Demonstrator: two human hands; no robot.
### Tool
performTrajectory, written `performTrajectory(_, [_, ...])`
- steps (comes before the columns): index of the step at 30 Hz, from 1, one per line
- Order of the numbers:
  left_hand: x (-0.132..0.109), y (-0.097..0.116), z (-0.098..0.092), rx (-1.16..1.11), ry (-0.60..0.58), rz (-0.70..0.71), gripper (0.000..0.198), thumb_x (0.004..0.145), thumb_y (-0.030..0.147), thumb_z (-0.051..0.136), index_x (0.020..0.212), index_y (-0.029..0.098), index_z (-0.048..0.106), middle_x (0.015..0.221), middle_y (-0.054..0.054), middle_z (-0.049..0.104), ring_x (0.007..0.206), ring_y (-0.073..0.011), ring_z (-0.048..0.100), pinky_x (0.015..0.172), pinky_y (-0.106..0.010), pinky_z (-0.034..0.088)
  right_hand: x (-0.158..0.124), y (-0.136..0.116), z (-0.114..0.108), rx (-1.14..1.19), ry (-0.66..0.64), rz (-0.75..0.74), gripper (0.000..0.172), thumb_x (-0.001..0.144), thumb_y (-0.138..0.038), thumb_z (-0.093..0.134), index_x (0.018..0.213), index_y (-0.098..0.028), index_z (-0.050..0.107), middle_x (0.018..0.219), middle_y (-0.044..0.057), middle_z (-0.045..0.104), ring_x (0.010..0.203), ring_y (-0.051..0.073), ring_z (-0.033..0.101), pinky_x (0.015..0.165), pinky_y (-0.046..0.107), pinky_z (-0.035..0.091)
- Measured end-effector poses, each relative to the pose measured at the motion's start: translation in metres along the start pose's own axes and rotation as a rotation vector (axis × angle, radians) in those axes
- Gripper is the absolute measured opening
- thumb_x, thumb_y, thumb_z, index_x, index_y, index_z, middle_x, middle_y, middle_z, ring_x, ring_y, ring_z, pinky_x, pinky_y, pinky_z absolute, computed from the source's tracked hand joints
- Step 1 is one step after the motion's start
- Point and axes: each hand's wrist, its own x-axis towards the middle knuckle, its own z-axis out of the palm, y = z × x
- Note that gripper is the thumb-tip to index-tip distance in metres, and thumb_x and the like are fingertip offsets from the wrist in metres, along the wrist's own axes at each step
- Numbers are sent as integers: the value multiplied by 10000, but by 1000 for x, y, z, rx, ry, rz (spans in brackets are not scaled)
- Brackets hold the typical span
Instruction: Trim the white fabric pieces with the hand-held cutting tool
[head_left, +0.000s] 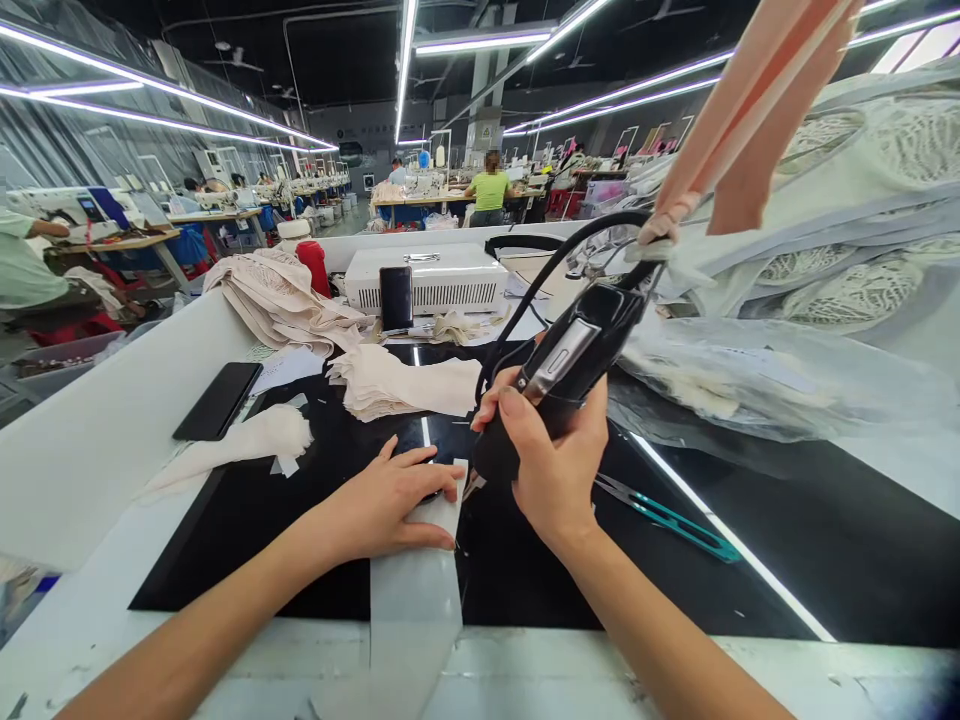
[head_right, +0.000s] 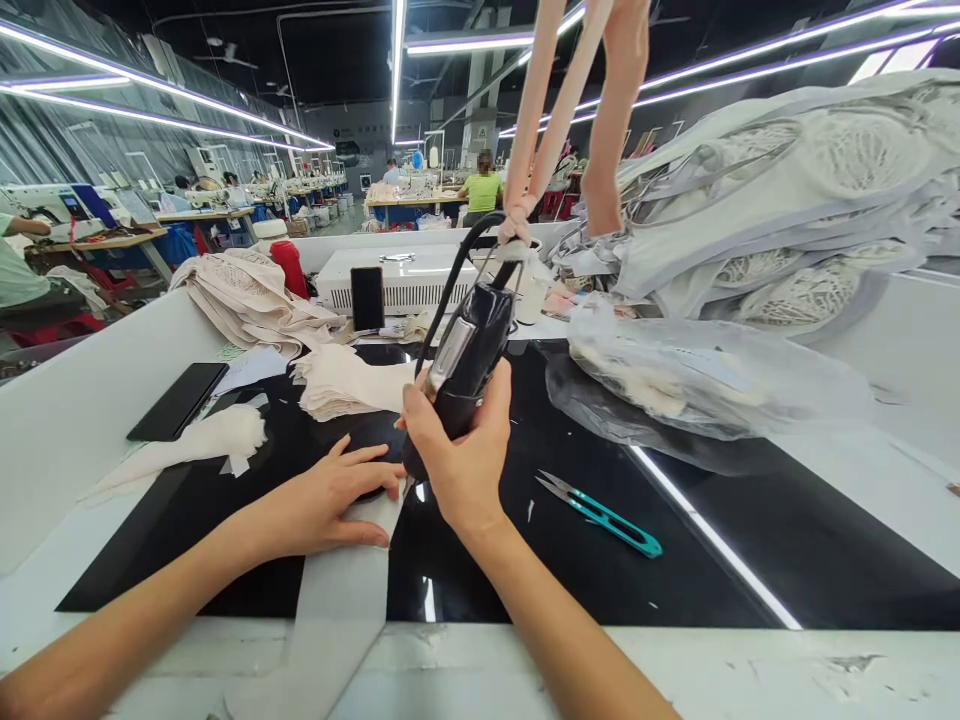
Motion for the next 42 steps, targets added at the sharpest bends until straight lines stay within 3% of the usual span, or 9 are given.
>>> performTrajectory(17, [-1, 4, -2, 1, -24, -21, 286, 909, 320, 811, 1077, 243, 592, 1427, -53, 653, 1563, -329, 325, 1238, -759, 103, -12, -9, 4, 32, -48, 17, 325, 785, -296, 777, 967, -281, 508, 758, -83, 656, 538, 106, 614, 514, 264, 572])
performTrajectory(27, [0, 2, -4, -12, -52, -27, 324, 914, 295, 800, 1175, 254, 614, 1534, -74, 573, 1575, -336, 296, 1234, -774, 69, -19, -12, 3, 31, -40, 40, 325, 790, -313, 779, 991, -276, 526, 780, -77, 654, 565, 107, 604, 546, 278, 571])
performTrajectory(32, [0, -1, -3, -11, -53, -18, 352, 913, 326, 803, 1216, 261, 636, 1622, -80, 467, 1580, -346, 280, 1233, -774, 63, -24, -11, 0, -7, -60, 43, 323, 808, -341, 778, 1030, -272, 554, 831, -57, 662, 630, 111, 622, 652, 312, 593])
performTrajectory(42, [-2, -4, -3, -37, -44, 10, 406, 887, 358, 831, 1237, 276, 642, 1552, -70, 543, 1581, -335, 274, 1228, -777, 45, -27, -12, 2, -15, -68, 41, 327, 820, -352, 773, 1043, -273, 547, 842, -48, 663, 637, 121, 630, 656, 323, 604])
